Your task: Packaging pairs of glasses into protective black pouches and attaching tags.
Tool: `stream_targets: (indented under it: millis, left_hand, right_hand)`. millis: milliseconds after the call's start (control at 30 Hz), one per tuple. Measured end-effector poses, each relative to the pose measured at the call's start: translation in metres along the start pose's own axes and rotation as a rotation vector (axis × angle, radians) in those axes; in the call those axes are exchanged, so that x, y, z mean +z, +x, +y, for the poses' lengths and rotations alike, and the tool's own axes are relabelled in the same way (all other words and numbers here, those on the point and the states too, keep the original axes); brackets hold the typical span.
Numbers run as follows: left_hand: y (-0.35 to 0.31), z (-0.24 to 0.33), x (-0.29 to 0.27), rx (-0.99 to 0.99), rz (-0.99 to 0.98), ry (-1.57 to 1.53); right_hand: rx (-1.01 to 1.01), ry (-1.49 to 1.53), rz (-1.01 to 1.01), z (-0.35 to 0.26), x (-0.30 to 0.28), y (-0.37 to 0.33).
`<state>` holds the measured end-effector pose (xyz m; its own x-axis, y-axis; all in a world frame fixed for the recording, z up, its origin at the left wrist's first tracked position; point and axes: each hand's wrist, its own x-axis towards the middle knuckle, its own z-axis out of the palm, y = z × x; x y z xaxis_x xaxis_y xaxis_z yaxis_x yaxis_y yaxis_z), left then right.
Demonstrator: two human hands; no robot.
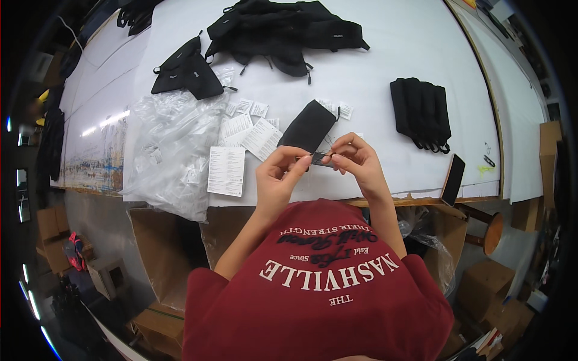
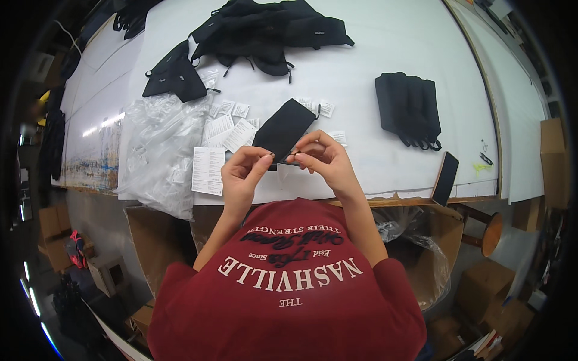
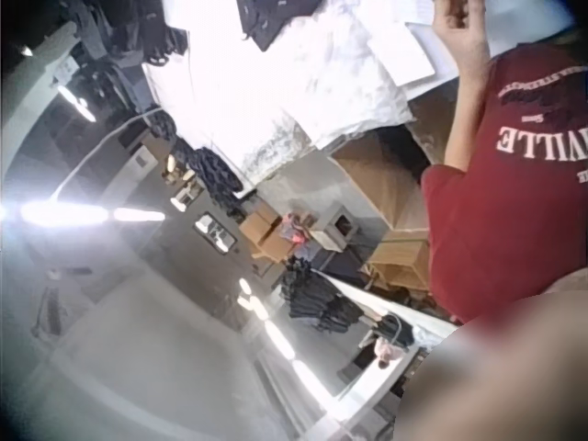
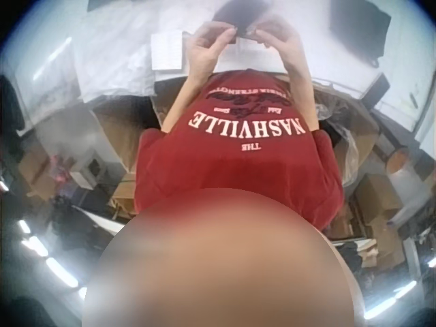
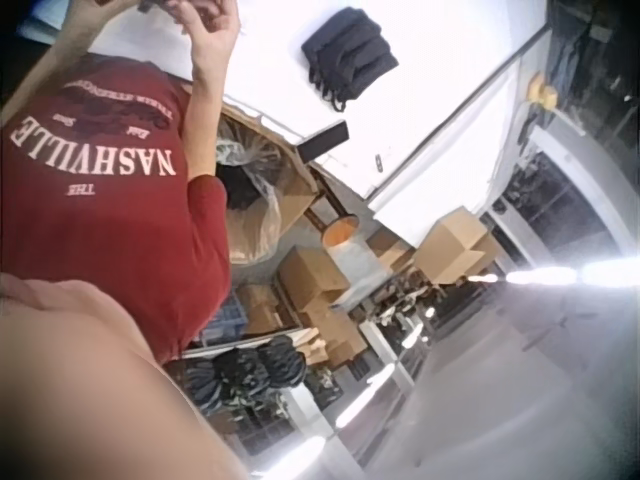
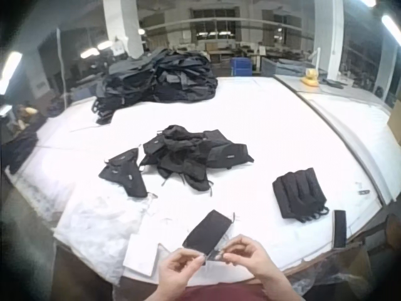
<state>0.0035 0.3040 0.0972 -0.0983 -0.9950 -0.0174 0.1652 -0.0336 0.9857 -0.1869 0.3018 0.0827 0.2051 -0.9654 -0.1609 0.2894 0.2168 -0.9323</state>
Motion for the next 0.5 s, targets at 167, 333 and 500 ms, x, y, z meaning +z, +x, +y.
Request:
stream_targets:
  millis: [167, 333, 500]
  left_hand:
    - [0.001, 0.005, 0.001, -0.024, -0.078, 0.155]
    - [0.004, 0.003, 0.0, -0.007, -0.109, 0.263]
    - [0.002, 0.002, 0.002, -0.001, -0.086, 0.271]
  right_hand:
    - [0.019, 0.028, 0.056, 0.002, 0.012, 0.002]
    - [0.005, -0.002, 0.134, 0.004, 0.024, 0.003]
    - [-0.004, 0.002, 0.169, 0.012, 0.02, 0.004]
